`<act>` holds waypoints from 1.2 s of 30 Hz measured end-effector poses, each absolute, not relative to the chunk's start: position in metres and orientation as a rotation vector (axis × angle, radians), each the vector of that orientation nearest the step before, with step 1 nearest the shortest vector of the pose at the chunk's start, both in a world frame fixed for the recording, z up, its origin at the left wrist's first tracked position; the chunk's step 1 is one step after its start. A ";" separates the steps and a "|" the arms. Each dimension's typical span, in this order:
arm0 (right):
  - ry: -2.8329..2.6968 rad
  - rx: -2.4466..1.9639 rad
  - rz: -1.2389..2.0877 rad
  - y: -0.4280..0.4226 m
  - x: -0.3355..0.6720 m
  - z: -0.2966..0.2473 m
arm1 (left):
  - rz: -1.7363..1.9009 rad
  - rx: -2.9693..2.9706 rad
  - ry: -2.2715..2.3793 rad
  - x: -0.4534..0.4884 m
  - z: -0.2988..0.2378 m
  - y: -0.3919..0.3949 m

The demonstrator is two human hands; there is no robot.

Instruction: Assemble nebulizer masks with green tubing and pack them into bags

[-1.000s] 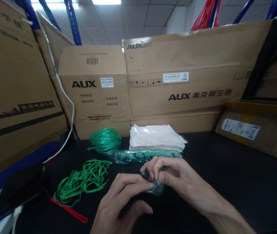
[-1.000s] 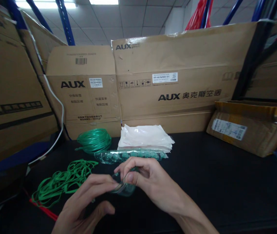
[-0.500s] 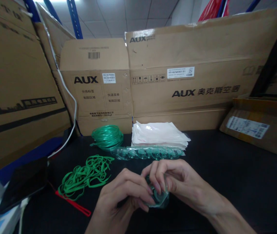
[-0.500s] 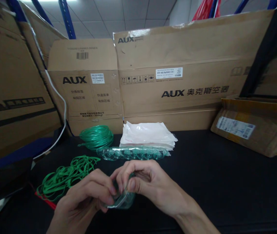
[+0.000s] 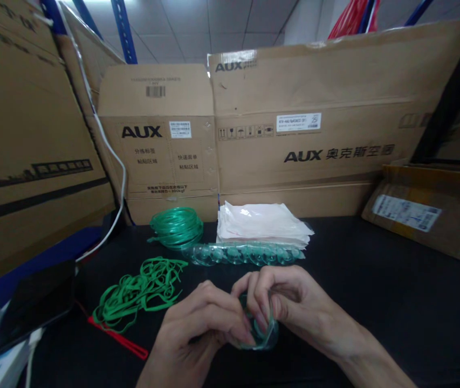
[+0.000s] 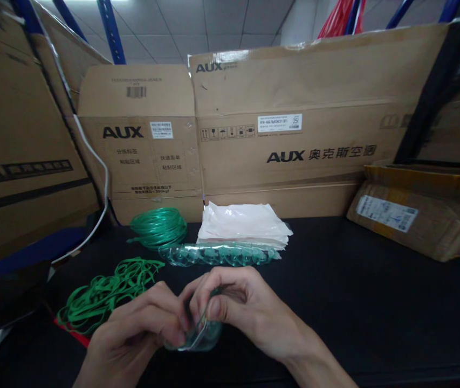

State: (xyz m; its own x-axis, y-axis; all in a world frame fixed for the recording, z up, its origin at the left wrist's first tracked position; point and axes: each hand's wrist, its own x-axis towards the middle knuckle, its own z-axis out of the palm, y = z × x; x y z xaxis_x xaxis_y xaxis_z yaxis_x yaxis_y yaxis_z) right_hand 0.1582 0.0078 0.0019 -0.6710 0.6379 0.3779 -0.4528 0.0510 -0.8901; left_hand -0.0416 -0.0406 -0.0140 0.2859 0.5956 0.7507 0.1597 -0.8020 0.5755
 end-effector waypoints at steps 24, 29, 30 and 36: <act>-1.582 -0.100 1.627 0.008 0.165 0.011 | 1.528 2.395 0.817 -0.031 0.004 -0.055; -1.542 -0.158 1.658 0.007 0.165 0.010 | 1.524 2.449 0.863 -0.032 0.003 -0.056; -1.531 -0.168 1.665 0.008 0.165 0.008 | 1.524 2.459 0.888 -0.032 0.002 -0.057; -1.491 -0.189 1.736 0.011 0.164 0.001 | 1.452 2.499 1.003 -0.033 -0.002 -0.059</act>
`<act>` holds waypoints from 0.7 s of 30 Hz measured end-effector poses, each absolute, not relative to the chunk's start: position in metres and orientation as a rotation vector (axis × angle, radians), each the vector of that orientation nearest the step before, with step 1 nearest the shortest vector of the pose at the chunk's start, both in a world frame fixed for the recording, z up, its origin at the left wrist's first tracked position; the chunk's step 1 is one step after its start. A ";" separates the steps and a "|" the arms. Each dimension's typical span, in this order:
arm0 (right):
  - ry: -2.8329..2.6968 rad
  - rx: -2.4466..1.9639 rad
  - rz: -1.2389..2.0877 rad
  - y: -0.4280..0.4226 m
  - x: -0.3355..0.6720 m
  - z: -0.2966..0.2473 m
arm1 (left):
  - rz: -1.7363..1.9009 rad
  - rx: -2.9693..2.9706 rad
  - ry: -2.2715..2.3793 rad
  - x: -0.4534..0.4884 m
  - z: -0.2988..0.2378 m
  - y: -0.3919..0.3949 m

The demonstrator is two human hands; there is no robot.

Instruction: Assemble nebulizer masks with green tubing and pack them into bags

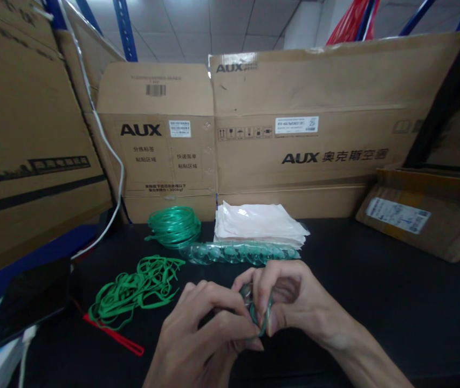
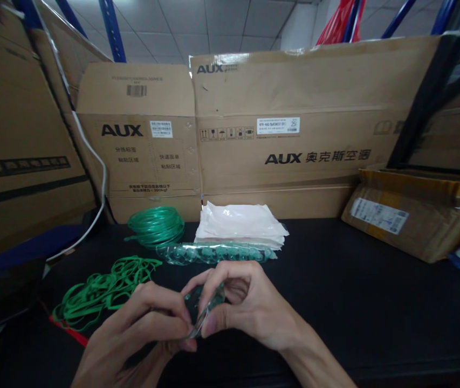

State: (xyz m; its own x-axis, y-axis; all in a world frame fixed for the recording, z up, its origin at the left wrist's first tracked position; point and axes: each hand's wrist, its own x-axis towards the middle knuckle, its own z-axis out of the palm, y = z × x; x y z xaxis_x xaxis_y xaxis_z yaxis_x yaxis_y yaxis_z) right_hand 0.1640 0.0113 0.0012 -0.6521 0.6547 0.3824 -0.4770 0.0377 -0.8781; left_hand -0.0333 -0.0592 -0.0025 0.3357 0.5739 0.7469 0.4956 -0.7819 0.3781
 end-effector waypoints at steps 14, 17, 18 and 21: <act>-1.728 -0.322 1.748 0.016 0.171 0.004 | 1.276 2.272 0.929 -0.032 -0.010 -0.039; -1.690 -0.328 1.731 0.017 0.171 0.003 | 1.445 2.210 0.866 -0.028 -0.009 -0.040; -1.666 -0.337 1.718 0.017 0.171 0.003 | 1.510 2.204 0.851 -0.027 -0.008 -0.041; -1.600 -0.362 1.686 0.017 0.165 0.000 | 1.651 2.259 0.858 -0.024 -0.007 -0.045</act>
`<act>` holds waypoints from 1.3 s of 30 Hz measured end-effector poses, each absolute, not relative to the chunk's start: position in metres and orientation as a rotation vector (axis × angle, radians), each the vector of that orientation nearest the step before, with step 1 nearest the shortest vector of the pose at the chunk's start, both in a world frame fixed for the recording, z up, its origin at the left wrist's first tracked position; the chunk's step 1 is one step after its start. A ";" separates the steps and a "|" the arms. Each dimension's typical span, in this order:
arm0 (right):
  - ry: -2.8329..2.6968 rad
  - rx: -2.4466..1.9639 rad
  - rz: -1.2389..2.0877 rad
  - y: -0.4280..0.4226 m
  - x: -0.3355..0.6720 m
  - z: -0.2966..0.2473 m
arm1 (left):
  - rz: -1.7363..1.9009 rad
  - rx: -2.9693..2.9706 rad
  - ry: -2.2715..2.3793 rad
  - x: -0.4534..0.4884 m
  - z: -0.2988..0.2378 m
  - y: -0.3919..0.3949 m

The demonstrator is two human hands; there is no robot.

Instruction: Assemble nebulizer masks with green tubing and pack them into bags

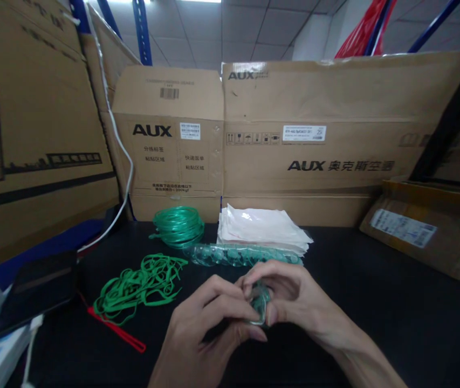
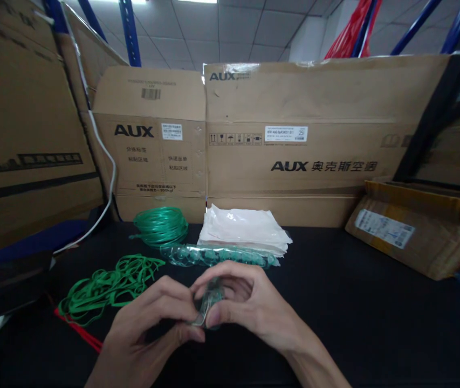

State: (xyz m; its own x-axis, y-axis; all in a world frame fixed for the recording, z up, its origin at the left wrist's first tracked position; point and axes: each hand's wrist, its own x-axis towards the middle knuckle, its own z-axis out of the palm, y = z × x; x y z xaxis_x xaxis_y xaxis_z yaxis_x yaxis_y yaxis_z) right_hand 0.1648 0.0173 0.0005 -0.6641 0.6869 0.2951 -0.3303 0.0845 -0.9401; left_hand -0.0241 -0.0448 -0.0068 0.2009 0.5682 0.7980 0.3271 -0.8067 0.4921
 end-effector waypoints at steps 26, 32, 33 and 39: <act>-1.993 -0.734 0.847 0.030 0.172 -0.007 | 1.666 2.131 1.653 -0.032 -0.031 -0.044; -2.026 -0.802 0.632 0.038 0.171 -0.014 | 1.236 1.983 2.356 -0.082 -0.032 -0.034; -2.036 -0.801 0.615 0.037 0.169 -0.015 | 1.181 1.929 2.428 -0.088 -0.032 -0.032; -2.051 -0.729 0.547 0.042 0.168 -0.024 | 1.149 1.773 2.519 -0.099 -0.036 -0.020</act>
